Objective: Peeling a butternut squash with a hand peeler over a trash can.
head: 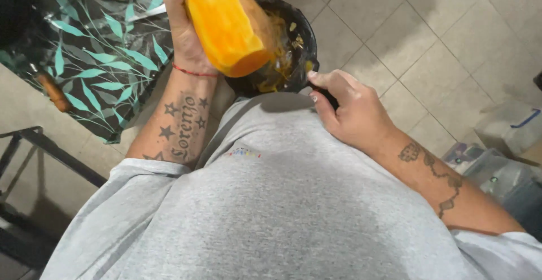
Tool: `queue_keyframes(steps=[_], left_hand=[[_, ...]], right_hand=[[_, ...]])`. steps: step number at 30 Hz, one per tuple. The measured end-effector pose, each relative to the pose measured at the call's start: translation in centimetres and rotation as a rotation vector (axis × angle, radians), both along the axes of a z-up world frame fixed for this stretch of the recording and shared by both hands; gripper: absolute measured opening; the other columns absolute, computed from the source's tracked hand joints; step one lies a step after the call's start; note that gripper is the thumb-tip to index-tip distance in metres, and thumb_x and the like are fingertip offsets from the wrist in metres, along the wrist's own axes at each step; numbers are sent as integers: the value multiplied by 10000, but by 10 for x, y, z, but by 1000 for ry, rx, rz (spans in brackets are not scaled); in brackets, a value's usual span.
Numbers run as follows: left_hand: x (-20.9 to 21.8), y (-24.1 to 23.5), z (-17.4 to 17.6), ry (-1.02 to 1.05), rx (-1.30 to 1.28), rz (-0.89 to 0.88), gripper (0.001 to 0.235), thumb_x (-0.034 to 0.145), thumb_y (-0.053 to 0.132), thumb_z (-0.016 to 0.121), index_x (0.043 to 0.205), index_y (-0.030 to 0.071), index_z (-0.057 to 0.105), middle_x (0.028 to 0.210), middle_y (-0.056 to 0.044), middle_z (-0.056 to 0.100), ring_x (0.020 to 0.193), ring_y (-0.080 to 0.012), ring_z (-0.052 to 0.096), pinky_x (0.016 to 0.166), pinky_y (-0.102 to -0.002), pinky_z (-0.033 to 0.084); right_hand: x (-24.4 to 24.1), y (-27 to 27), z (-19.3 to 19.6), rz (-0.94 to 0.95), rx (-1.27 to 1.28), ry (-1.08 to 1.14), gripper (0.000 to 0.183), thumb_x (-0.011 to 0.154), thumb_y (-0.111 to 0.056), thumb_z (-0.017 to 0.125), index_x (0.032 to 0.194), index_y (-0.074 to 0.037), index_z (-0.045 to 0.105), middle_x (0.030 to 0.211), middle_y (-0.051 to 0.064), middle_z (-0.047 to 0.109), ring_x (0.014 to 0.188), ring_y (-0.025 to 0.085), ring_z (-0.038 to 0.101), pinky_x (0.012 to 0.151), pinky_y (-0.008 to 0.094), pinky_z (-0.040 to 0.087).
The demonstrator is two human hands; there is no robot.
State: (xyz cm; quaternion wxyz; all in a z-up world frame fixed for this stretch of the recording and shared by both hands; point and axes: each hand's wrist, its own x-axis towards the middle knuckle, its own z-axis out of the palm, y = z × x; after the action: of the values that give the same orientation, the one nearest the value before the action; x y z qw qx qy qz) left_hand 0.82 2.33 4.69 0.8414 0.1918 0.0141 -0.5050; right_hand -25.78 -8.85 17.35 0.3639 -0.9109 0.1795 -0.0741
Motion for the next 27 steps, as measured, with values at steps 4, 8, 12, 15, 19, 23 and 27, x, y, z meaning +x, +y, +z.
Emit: queue_keyframes(steps=[4,8,12,15,19,23,27], left_hand=[[-4,6,11,-371,-93,-53,672,1038,682,575,1285,57,597,1161,-149,692,1027,-236,652,931,-367,567],[-10,6,6,-243,-151,0,828,958,770,508,1348,43,583,1221,-122,673,1071,-217,678,967,-347,569],[-25,2,-1,-79,-15,94,865,941,738,536,1501,79,497,1328,-100,629,1177,-229,661,1043,-388,561],[-32,6,-2,-89,-67,-62,890,940,741,511,1524,70,479,1298,-133,629,1150,-260,661,1046,-415,555],[-38,15,16,-78,16,-145,894,925,710,506,1485,14,471,1338,-184,640,1198,-296,668,1056,-440,558],[-43,22,20,-160,-93,-216,868,981,695,526,1477,-16,478,1299,-185,633,1158,-281,660,1016,-430,561],[-39,21,26,-352,-50,-215,809,958,572,675,1474,-11,454,1299,-175,629,1186,-273,659,1065,-435,554]], right_hand=[[-7,0,-4,-46,58,-73,247,1033,-78,669,1264,-25,598,1079,133,699,911,233,729,796,339,591],[7,-7,3,-223,554,101,308,1058,-100,540,1357,-41,491,961,46,680,688,74,620,575,234,517],[14,-5,3,-311,748,31,273,1114,-111,450,1378,-46,471,981,27,663,640,34,549,551,200,488],[20,0,10,-343,756,52,281,1085,-101,507,1356,-33,471,985,41,648,639,31,533,536,197,465],[20,-3,14,-322,566,167,337,1027,-107,557,1344,-31,472,1072,40,692,697,60,587,569,239,501],[25,-9,18,-181,293,80,383,1018,-65,610,1386,-10,519,1172,124,679,1040,162,663,905,331,550],[44,-16,34,-38,18,-18,393,1014,-38,649,1396,-26,555,1308,187,667,1207,322,666,1025,401,523]])
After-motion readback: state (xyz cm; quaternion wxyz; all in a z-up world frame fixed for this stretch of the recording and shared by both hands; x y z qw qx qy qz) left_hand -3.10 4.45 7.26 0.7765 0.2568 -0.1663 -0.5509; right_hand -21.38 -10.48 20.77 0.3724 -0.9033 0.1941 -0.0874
